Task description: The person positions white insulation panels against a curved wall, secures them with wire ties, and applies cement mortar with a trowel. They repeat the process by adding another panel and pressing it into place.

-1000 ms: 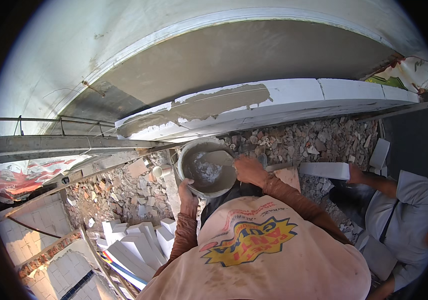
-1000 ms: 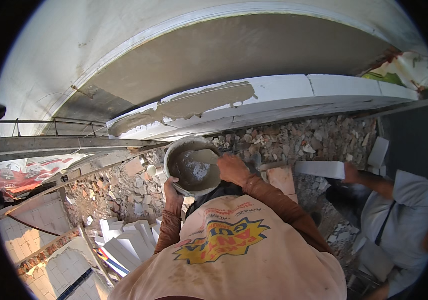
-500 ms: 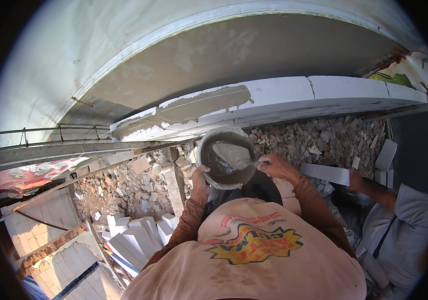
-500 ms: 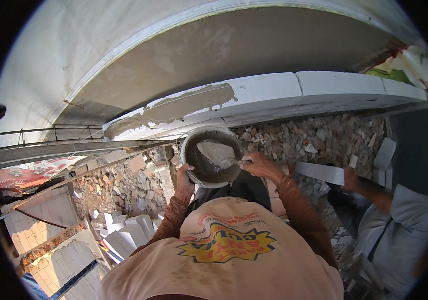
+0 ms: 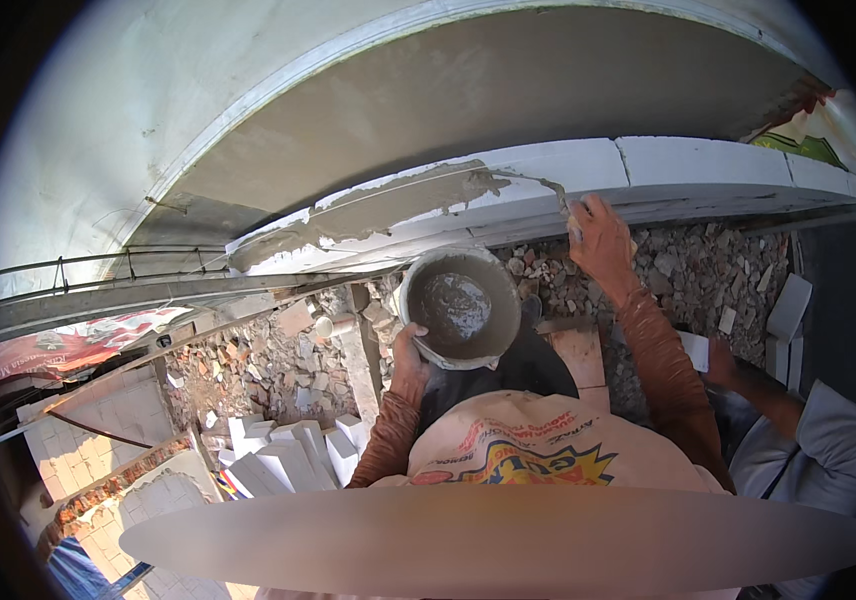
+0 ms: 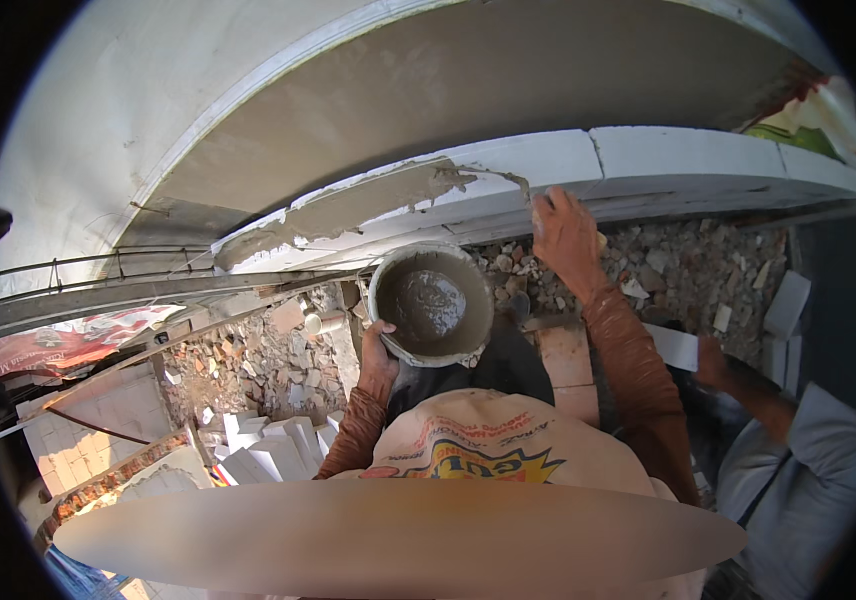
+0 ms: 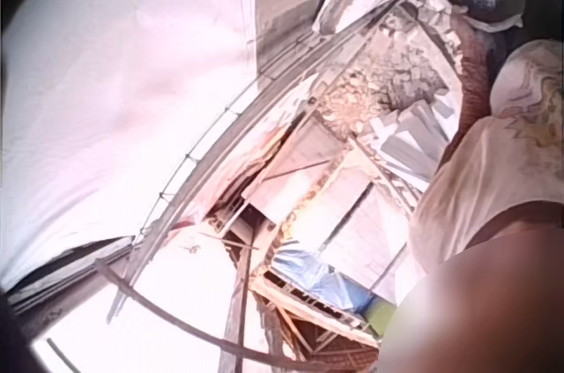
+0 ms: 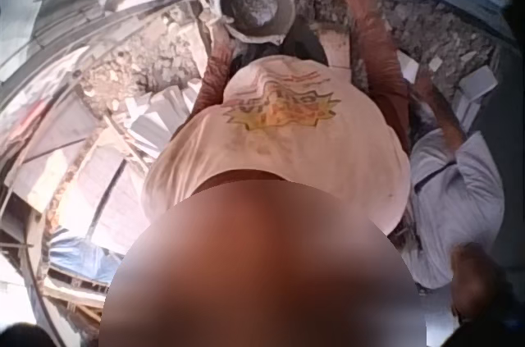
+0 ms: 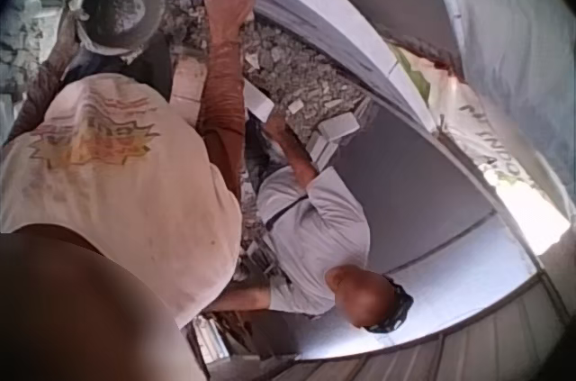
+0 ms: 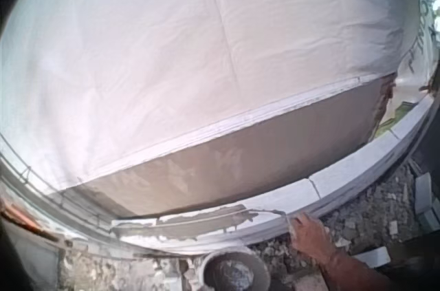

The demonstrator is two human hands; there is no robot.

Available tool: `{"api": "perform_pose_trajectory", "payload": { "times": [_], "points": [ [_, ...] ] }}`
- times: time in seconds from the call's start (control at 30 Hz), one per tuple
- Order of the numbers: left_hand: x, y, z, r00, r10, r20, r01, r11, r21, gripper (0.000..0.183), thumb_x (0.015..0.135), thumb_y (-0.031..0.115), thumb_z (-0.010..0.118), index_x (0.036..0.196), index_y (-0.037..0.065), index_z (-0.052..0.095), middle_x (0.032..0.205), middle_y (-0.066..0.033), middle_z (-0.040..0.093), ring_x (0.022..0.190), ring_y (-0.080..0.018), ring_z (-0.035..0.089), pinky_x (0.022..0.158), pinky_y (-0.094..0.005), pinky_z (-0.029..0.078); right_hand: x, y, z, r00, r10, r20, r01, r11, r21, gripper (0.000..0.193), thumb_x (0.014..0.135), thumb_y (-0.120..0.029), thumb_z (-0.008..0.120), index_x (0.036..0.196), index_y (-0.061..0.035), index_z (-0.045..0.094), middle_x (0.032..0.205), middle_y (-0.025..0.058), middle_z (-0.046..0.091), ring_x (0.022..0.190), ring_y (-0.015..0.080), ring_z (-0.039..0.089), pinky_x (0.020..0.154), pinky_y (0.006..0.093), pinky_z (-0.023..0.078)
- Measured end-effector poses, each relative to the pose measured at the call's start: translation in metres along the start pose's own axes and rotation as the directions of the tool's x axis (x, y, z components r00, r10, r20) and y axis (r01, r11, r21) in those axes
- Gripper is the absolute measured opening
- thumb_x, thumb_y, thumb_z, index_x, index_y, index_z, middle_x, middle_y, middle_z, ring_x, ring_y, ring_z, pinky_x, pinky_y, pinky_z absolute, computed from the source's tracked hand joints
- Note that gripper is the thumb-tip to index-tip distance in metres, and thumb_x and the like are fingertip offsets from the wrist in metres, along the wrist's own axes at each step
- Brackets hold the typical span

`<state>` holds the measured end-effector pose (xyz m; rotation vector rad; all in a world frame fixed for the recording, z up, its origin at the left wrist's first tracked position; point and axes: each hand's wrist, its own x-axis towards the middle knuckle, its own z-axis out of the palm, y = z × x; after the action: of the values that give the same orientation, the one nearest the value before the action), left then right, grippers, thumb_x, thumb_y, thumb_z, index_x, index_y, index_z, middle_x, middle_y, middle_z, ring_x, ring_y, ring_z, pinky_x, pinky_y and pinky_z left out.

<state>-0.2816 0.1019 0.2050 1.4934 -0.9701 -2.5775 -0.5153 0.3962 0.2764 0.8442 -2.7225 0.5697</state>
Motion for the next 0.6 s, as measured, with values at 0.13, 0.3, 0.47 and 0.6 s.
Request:
{"api": "perform_pose_trajectory", "payload": {
  "times": [0.13, 0.3, 0.47, 0.6],
  "points": [
    [0.014, 0.002, -0.008, 0.996, -0.071, 0.060, 0.067, 0.996, 0.063, 0.029, 0.076, 0.008, 0.056, 0.102, -0.003, 0.062, 0.098, -0.0122, 0.068, 0.090, -0.0281, 0.066, 0.086, -0.0393, 0.055, -0.057, -0.019, -0.009, 0.983, 0.159, 0.090, -0.180, 0.931, 0.319, 0.036, 0.075, -0.011, 0.072, 0.110, -0.0036, 0.065, 0.101, 0.0163, 0.059, 0.089, 0.0375, 0.062, 0.079, 0.0478, 0.052],
    [0.060, -0.007, -0.032, 0.963, -0.205, 0.173, 0.161, 0.958, 0.239, 0.043, 0.073, 0.011, 0.056, 0.114, -0.002, 0.062, 0.108, -0.0126, 0.070, 0.101, -0.0289, 0.066, 0.094, -0.0399, 0.053, -0.150, -0.086, 0.020, 0.797, 0.390, 0.461, -0.540, 0.802, 0.255, 0.036, 0.076, -0.017, 0.071, 0.107, 0.0014, 0.069, 0.100, 0.0205, 0.065, 0.091, 0.0406, 0.064, 0.082, 0.0473, 0.052],
    [0.111, -0.032, -0.024, 0.919, -0.357, 0.167, 0.262, 0.870, 0.417, 0.035, 0.074, 0.011, 0.057, 0.106, -0.001, 0.064, 0.106, -0.0106, 0.070, 0.098, -0.0269, 0.066, 0.093, -0.0388, 0.052, -0.180, -0.120, 0.087, 0.564, 0.611, 0.556, -0.814, 0.526, 0.248, 0.038, 0.080, -0.019, 0.071, 0.110, 0.0035, 0.065, 0.107, 0.0239, 0.062, 0.099, 0.0427, 0.062, 0.087, 0.0491, 0.051],
    [0.151, -0.086, 0.002, 0.906, -0.394, 0.156, 0.287, 0.841, 0.459, 0.015, 0.075, 0.007, 0.060, 0.090, 0.004, 0.063, 0.093, -0.0071, 0.067, 0.089, -0.0226, 0.064, 0.086, -0.0344, 0.052, -0.210, -0.123, 0.099, 0.523, 0.842, 0.134, -0.804, 0.434, 0.407, 0.041, 0.084, -0.016, 0.070, 0.121, 0.0005, 0.060, 0.113, 0.0213, 0.060, 0.106, 0.0406, 0.059, 0.091, 0.0460, 0.049]
  ]
}}
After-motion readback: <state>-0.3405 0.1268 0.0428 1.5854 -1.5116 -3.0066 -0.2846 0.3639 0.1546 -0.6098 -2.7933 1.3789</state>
